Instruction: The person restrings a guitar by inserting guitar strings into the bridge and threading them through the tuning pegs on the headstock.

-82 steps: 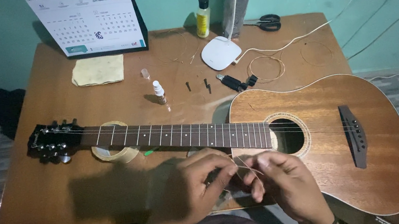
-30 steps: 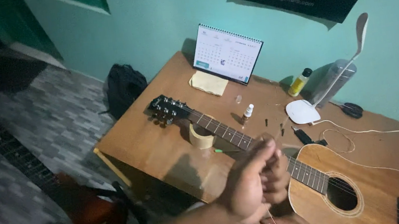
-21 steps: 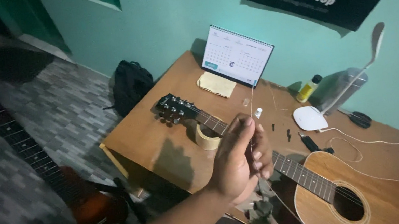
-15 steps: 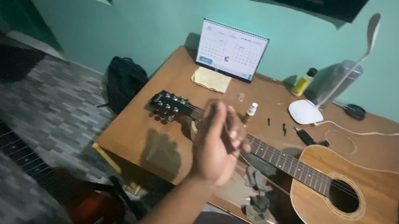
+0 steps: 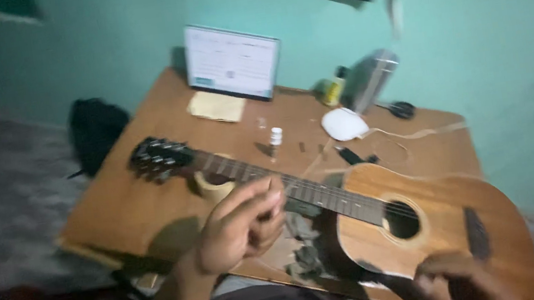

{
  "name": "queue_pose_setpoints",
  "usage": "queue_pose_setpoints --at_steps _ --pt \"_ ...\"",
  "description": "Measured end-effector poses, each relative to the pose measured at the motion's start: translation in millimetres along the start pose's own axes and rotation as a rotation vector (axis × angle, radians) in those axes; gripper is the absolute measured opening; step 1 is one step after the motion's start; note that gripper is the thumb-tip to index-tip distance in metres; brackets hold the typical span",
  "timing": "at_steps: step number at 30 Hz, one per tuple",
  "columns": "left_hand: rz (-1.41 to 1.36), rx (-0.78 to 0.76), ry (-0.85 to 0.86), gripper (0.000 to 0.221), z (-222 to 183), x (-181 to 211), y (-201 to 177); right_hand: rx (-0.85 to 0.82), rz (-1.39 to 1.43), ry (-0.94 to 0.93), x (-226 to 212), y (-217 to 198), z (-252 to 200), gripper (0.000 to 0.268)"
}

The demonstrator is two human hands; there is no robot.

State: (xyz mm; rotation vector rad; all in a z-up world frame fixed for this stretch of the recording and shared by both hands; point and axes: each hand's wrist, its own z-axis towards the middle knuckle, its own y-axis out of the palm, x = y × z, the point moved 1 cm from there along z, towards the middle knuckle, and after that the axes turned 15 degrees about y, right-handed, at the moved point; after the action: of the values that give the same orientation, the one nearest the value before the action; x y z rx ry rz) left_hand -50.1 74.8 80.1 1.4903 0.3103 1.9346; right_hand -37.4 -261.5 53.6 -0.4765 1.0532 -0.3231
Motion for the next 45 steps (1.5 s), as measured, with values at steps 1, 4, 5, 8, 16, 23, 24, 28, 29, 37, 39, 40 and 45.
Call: queue_pose_setpoints --at_steps 1,4,5,8,16,23,24,28,29,37,39,40,45 --pt "-0.016 -0.031 -0.025 0.027 0 -7 2 0.030 -0.018 0.024 10 -6 -2 0.011" --pt "0.062 -0.150 -0.179 0.027 -1 -12 12 0.215 -0.069 0.131 11 -12 -7 0.075" --pt "0.279 -0.212 -0.335 0.028 2 -10 19 0.149 -0.254 0.256 -6 -6 -10 0.086" --pt "0.433 -0.302 -0.391 0.032 5 -12 25 -0.141 -0.274 0.308 -47 16 5 0.055" --pt "0.424 -0.211 0.145 0.030 1 -38 -19 -0.131 0.115 0.395 -26 6 -8 0.023" --pt "0.295 0.111 0.025 0.034 -13 -22 -39 0.033 -0.294 0.408 -17 -20 -2 0.025" --pt "0.222 0.146 0.107 0.034 -14 -22 -38 0.054 -0.360 0.422 -13 -21 -1 0.025" --pt "0.362 0.119 0.072 0.036 -14 -26 -42 0.070 -0.319 0.364 -11 -23 -4 0.016" --pt "0.340 0.073 0.096 0.034 -12 -29 -41 0.122 -0.234 0.369 -18 -22 -5 0.014" --pt "0.858 0.004 -0.633 0.029 11 -13 3 -0.352 0.003 0.384 -31 34 -13 0.092" --pt "0.715 -0.285 -0.528 0.024 14 -13 5 -0.253 -0.161 0.197 -34 51 -10 0.063" --pt "0.720 -0.268 -0.526 0.024 12 -12 3 -0.266 -0.154 0.187 -32 53 -9 0.063" --pt "0.503 -0.120 -0.382 0.023 -20 -5 -46 -0.176 -0.194 0.001 -32 44 -5 0.020"
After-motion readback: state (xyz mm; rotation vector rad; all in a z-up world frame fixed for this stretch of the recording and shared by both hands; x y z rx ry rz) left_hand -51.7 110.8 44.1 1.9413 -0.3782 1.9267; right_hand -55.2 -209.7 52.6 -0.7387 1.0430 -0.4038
